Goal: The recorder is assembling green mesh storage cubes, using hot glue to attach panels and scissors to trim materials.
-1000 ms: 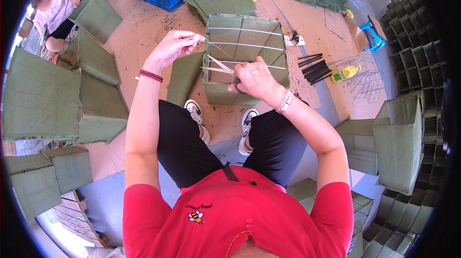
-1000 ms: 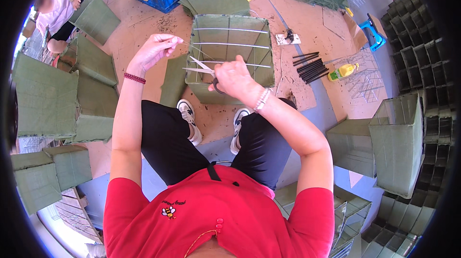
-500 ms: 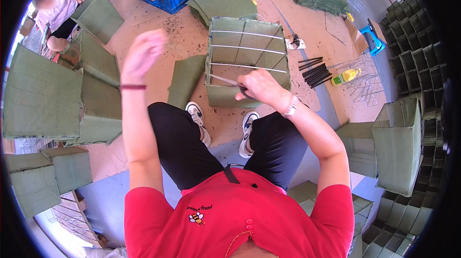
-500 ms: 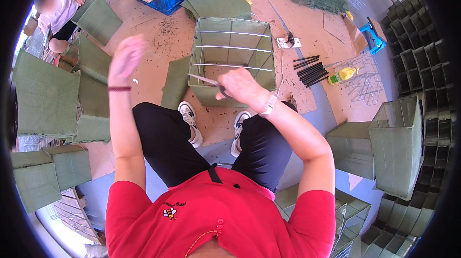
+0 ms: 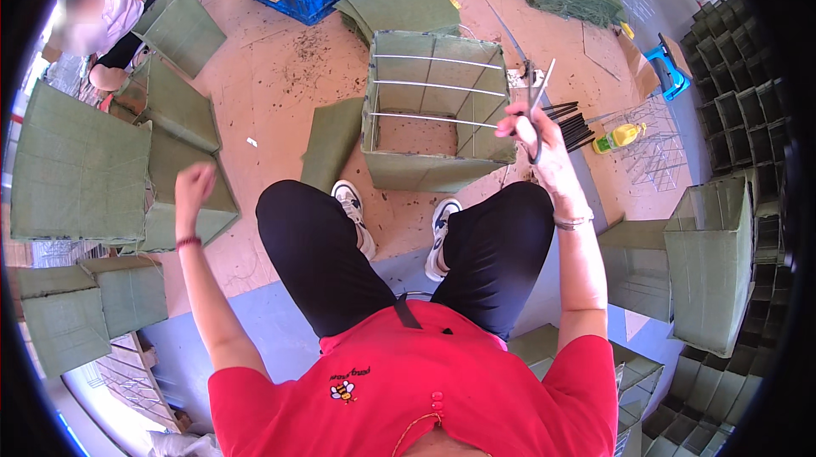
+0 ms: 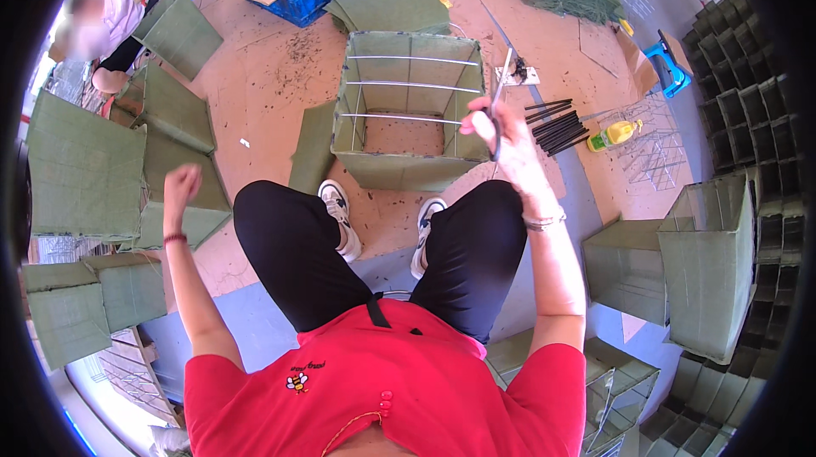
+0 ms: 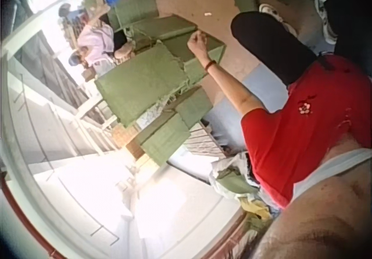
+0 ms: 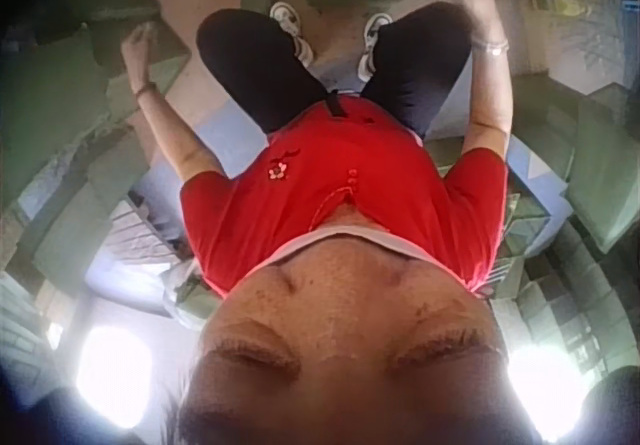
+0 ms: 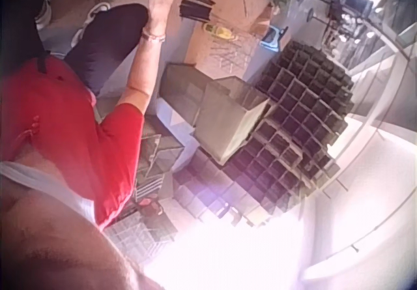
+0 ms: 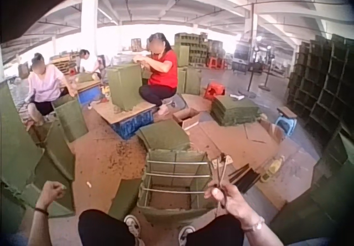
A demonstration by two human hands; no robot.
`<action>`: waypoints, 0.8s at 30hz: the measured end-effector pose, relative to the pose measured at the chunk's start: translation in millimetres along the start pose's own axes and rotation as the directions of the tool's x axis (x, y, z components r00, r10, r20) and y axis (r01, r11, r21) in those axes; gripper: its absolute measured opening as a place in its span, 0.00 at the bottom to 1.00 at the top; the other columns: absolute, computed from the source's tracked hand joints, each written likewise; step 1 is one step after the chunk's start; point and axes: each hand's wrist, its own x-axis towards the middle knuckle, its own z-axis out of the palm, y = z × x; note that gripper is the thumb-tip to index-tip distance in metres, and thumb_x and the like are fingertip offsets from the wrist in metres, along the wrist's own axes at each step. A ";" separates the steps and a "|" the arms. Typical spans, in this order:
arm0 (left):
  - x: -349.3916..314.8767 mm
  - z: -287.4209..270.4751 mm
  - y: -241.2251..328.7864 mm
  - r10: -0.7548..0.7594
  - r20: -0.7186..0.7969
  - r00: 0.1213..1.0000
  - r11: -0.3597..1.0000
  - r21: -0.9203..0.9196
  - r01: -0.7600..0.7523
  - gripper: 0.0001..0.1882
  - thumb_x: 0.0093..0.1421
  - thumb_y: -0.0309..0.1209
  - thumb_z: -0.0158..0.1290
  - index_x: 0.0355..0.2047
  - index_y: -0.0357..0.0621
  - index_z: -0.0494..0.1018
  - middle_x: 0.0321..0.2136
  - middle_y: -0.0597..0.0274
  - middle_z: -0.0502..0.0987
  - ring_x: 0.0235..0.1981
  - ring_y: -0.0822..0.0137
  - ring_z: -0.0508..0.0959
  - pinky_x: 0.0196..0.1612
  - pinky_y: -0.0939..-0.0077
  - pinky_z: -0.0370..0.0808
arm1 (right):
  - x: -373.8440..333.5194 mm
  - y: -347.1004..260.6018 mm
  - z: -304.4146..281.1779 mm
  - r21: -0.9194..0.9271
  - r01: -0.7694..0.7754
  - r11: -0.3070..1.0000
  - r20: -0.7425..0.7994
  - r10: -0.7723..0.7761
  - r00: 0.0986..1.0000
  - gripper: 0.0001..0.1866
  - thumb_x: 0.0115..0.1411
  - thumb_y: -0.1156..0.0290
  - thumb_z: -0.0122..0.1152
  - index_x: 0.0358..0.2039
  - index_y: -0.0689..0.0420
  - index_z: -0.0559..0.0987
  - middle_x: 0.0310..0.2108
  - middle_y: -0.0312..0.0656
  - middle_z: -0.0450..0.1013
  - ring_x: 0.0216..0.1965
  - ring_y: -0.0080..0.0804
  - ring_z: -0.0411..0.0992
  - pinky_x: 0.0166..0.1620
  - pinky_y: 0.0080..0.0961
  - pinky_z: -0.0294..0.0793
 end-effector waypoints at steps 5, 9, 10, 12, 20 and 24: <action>69.0 115.9 173.1 0.668 0.118 0.734 0.714 0.174 -0.678 0.08 0.52 0.32 0.57 0.27 0.39 0.76 0.40 0.56 0.74 0.40 0.60 0.75 0.42 0.72 0.72 | -0.9 13.4 40.2 0.130 0.114 0.985 0.023 -0.118 0.993 0.17 0.58 0.64 0.59 0.43 0.61 0.70 0.32 0.35 0.72 0.35 0.21 0.70 0.43 0.18 0.68; 71.7 201.0 239.6 0.639 0.366 0.676 0.409 0.583 -0.702 0.08 0.46 0.34 0.60 0.23 0.43 0.78 0.54 0.52 0.65 0.59 0.56 0.60 0.57 0.55 0.61 | -8.4 13.2 38.0 -0.029 0.096 0.995 -0.075 -0.098 0.992 0.19 0.56 0.62 0.62 0.42 0.60 0.70 0.29 0.33 0.69 0.32 0.19 0.68 0.39 0.17 0.67; 72.0 211.7 247.9 0.577 0.401 0.711 0.346 0.669 -0.658 0.09 0.46 0.34 0.60 0.22 0.41 0.77 0.57 0.51 0.63 0.62 0.55 0.55 0.59 0.49 0.57 | -9.6 11.0 33.9 -0.108 0.097 0.989 -0.129 -0.110 0.986 0.19 0.56 0.62 0.62 0.42 0.60 0.70 0.28 0.33 0.69 0.31 0.18 0.67 0.38 0.17 0.67; 77.6 226.7 240.1 0.551 0.423 0.720 0.318 0.690 -0.650 0.07 0.46 0.31 0.57 0.23 0.41 0.78 0.58 0.51 0.60 0.63 0.54 0.53 0.59 0.44 0.54 | -10.4 18.3 28.9 -0.058 0.098 0.993 -0.132 -0.105 0.986 0.20 0.55 0.61 0.63 0.42 0.60 0.70 0.28 0.33 0.69 0.31 0.19 0.67 0.37 0.17 0.67; 98.8 231.8 213.8 0.516 0.415 0.750 0.552 0.508 -0.661 0.02 0.44 0.28 0.55 0.20 0.47 0.78 0.58 0.50 0.61 0.63 0.50 0.53 0.60 0.43 0.52 | -7.4 24.4 18.6 -0.005 0.092 0.996 -0.110 -0.092 0.990 0.21 0.55 0.59 0.63 0.42 0.60 0.70 0.28 0.33 0.69 0.30 0.19 0.66 0.36 0.18 0.67; 105.9 209.3 207.2 0.422 0.302 0.855 0.872 0.123 -0.474 0.04 0.46 0.29 0.59 0.24 0.44 0.80 0.47 0.51 0.73 0.44 0.57 0.74 0.47 0.66 0.71 | -5.7 17.9 21.9 -0.053 0.073 0.996 -0.064 -0.077 0.995 0.23 0.54 0.56 0.63 0.43 0.60 0.70 0.24 0.36 0.69 0.28 0.20 0.67 0.35 0.21 0.67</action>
